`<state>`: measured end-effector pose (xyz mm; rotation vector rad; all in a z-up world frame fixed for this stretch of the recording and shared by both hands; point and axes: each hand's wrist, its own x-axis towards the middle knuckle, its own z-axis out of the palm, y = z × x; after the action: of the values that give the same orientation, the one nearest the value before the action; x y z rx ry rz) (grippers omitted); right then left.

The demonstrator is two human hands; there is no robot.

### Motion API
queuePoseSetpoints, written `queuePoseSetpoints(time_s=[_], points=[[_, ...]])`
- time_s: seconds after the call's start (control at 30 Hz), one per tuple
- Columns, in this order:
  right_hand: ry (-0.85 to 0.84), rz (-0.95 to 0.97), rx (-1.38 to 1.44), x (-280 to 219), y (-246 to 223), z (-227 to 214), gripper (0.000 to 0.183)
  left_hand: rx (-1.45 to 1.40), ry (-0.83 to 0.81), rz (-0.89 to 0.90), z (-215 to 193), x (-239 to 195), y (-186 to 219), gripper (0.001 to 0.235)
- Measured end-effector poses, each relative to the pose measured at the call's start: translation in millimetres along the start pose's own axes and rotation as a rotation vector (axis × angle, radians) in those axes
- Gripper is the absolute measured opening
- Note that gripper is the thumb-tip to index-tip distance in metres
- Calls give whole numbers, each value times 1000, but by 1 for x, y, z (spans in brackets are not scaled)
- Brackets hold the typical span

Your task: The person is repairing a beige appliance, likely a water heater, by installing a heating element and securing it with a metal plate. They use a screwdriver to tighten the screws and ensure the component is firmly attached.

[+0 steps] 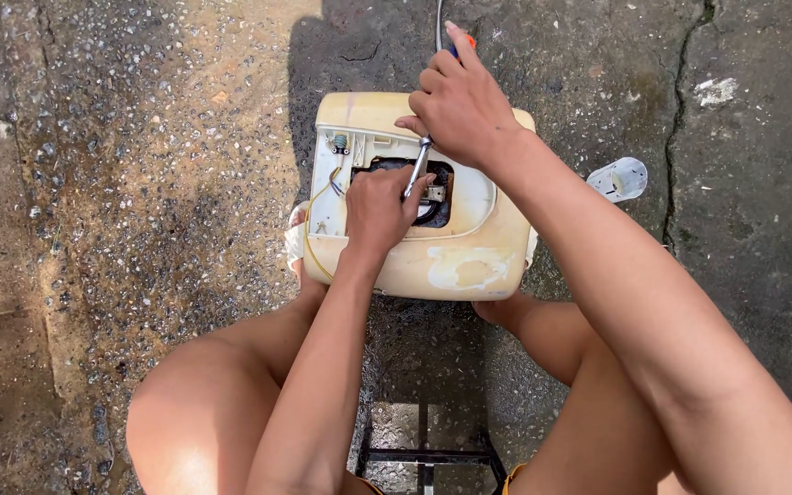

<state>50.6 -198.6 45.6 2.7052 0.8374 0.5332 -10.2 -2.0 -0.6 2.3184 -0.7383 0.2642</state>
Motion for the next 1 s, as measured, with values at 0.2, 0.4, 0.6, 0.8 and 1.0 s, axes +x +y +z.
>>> queuePoseSetpoints(time_s=[0.2,0.4,0.6,0.8,1.0], points=[[37,-28,-16,7,-4,-6,41,63,-45,-23,0,5,-3,42],[93,-45,17,-3,-1,0,41,92,20,-15,4,-3,6,38],[159,-239,-8,12,3,-13,47,177,220,-30,19,-13,21,22],[173,-272,48,20,7,-18,48,144,274,-33,22,-14,21,18],[10,-196,52,5,11,0,51,157,177,31,31,-16,10,21]])
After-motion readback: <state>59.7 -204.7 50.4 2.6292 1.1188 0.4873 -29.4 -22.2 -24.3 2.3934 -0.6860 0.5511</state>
